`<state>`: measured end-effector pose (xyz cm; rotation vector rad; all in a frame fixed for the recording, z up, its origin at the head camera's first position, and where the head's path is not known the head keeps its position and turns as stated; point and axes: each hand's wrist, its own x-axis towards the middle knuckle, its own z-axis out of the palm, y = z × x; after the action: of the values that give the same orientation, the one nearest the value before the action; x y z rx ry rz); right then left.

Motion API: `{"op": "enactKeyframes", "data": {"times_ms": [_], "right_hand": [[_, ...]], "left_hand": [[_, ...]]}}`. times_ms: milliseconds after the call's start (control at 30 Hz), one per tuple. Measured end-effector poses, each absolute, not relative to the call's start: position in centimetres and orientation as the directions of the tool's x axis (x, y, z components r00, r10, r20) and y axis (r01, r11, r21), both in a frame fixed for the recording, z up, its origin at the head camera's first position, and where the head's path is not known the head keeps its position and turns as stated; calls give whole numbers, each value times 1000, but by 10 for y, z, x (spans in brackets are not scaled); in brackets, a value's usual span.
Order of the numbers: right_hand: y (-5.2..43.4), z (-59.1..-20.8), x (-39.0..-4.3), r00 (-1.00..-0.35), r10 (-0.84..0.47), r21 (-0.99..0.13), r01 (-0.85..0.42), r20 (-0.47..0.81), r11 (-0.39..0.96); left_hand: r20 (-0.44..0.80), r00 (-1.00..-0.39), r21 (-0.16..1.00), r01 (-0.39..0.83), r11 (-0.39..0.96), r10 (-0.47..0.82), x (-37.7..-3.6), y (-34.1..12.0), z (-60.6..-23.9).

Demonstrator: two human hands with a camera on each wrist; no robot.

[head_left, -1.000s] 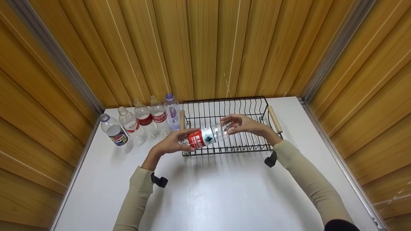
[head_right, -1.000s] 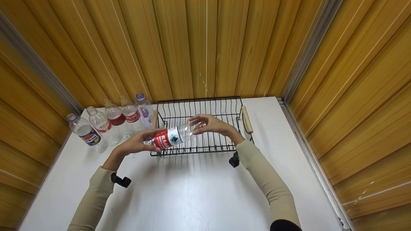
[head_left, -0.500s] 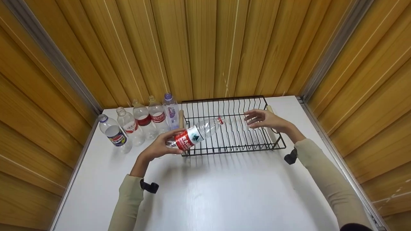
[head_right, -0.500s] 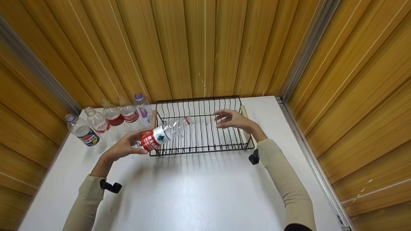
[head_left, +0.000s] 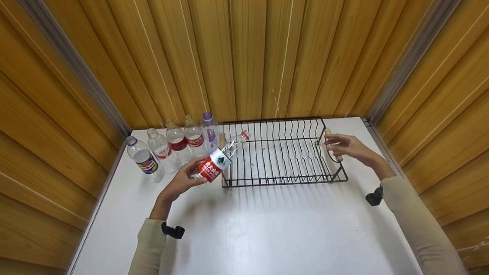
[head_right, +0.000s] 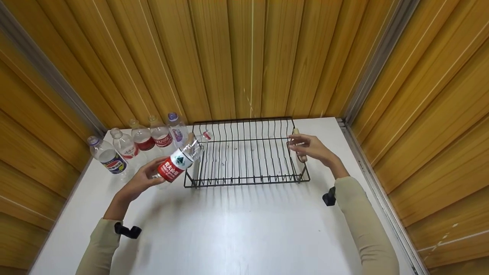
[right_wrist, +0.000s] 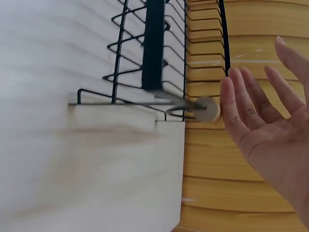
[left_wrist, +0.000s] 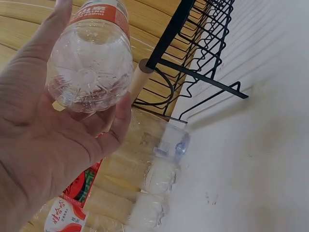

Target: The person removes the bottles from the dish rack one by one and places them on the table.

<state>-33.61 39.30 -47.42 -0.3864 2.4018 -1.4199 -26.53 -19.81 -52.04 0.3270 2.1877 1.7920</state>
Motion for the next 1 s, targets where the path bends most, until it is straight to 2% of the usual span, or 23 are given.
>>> {"op": "enactKeyframes", "data": {"times_ms": [233, 533, 700, 1000], "right_hand": [[408, -482, -333, -934, -346, -872, -96, -87, 481], [420, -496, -328, -936, -317, -816, -63, -150, 574], [421, -502, -330, -919, -349, -842, -34, -185, 538], [424, -505, -333, -896, -367, -861, 35, -252, 507]], "left_hand": [[-129, -949, 988, -98, 120, 286, -254, -211, -533], [-210, -943, 975, -181, 131, 260, -245, -213, -553], [-249, -948, 965, -225, 137, 197, -242, -217, -554], [-226, -964, 973, -215, 90, 144, -241, -228, -550]]}}
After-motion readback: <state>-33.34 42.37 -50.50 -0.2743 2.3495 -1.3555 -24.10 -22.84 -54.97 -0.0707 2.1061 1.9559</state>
